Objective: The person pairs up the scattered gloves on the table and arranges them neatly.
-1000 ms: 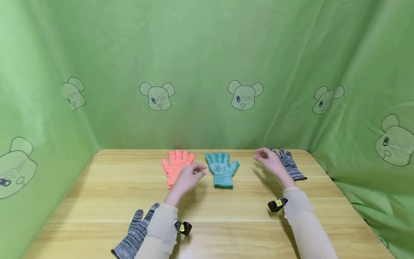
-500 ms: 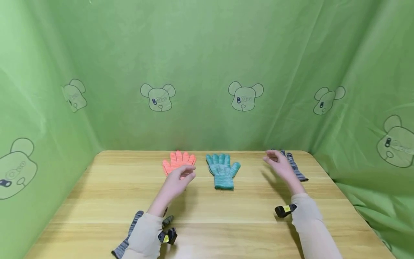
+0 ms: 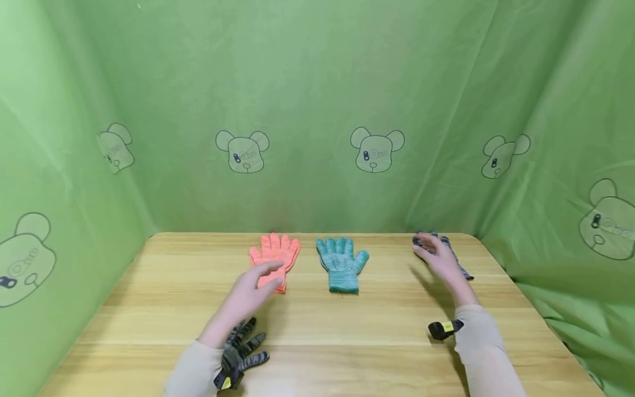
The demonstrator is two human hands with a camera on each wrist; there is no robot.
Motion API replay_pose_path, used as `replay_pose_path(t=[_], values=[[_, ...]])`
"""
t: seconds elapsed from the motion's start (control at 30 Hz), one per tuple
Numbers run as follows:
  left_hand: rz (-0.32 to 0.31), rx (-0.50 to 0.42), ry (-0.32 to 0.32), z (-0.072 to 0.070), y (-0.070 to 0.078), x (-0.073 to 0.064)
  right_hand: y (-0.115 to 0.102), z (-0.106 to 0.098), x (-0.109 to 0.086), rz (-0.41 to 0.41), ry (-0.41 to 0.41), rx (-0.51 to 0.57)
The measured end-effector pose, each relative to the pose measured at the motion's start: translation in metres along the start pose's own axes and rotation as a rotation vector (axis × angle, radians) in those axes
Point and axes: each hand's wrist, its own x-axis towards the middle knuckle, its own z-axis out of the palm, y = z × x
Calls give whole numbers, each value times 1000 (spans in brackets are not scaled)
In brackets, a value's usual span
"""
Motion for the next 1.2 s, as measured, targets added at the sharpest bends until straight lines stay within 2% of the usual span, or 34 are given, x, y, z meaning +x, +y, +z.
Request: replay_pose_path(t=[0.33,0.63,0.83,1.03,1.2], values=[[103,111,-43,-29,-18,-17,7,-3,0,15,9,43],[135,136,-78,-60,-33,-39,14,-7,-1,10,36,43],[166,157,-105,-73,-41,-50,19,-10,-2,4,28,40],[192,166,-162,-81,-45,-57,22,-12,-2,-2,25,38],[224,181,-242,-88,-56,-64,25,-12,-2,6,13,51]])
